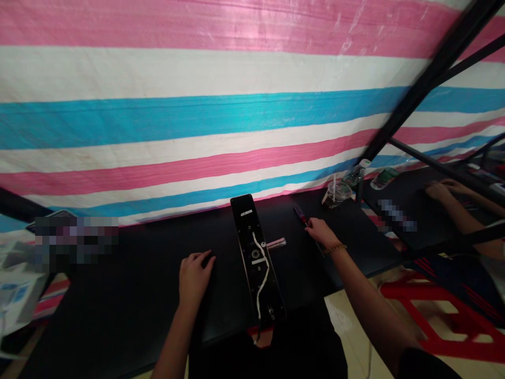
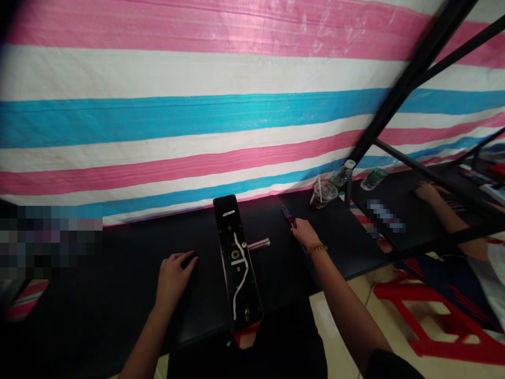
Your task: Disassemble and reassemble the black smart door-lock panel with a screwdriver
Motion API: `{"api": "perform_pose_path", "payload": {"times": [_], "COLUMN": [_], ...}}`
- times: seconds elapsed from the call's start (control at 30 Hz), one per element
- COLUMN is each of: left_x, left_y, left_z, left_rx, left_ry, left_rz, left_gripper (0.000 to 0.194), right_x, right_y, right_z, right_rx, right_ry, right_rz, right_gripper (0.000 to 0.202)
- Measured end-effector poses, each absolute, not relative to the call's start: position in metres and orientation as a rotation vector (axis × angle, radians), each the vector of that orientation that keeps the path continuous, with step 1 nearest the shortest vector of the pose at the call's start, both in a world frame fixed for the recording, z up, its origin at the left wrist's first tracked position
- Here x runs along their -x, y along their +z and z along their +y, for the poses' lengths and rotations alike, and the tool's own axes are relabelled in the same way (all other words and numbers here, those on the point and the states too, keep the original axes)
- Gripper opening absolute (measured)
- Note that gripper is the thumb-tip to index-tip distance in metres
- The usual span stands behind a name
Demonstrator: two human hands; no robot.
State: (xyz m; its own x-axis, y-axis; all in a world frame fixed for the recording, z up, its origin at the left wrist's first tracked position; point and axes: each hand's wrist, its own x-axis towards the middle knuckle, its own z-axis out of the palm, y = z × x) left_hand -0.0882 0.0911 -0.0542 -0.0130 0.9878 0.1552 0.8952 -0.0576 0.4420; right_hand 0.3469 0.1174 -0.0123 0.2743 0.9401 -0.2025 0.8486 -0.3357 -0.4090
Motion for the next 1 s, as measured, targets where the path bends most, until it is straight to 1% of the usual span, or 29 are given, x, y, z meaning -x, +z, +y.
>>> {"api": "perform_pose_path", "payload": {"times": [0.07,0.2,0.23,0.3,0.37,0.43,0.53,0.6,0.67,0.87,1.0], "left_x": [0.084,0.078,0.076,0.073,0.067,0.057,0.035,0.019,0.007,0.004,0.003], "left_y": [-0.053,-0.049,-0.048,-0.041,-0.029,-0.009,0.026,0.045,0.054,0.043,0.049], "left_z": [0.091,0.091,0.09,0.089,0.084,0.075,0.053,0.035,0.02,0.001,-0.001], "left_rx": [-2.06,-2.046,-2.029,-1.982,-1.891,-1.751,-1.512,-1.368,-1.219,-0.887,-0.673], "left_ry": [0.638,0.687,0.738,0.895,1.078,1.212,1.281,1.236,1.197,1.26,1.309], "left_rz": [2.021,2.031,2.019,1.957,1.86,1.764,1.614,1.466,1.351,1.283,1.199], "left_gripper": [0.043,0.039,0.038,0.035,0.033,0.031,0.027,0.025,0.026,0.032,0.036], "right_x": [-0.347,-0.345,-0.342,-0.331,-0.313,-0.289,-0.249,-0.227,-0.211,-0.196,-0.193], "right_y": [-0.008,0.011,0.017,0.03,0.043,0.056,0.072,0.08,0.085,0.08,0.081], "right_z": [0.114,0.087,0.077,0.056,0.034,0.015,-0.004,-0.009,-0.009,-0.004,-0.008], "right_rx": [2.272,2.102,2.031,1.689,1.427,1.255,1.033,0.956,0.917,0.905,0.877], "right_ry": [0.628,0.606,0.614,0.743,0.79,0.77,0.775,0.807,0.85,0.918,0.922], "right_rz": [-1.659,-1.621,-1.589,-1.366,-1.18,-1.035,-0.856,-0.824,-0.826,-0.89,-0.923], "right_gripper": [0.01,0.012,0.015,0.024,0.028,0.025,0.018,0.016,0.016,0.015,0.013]}}
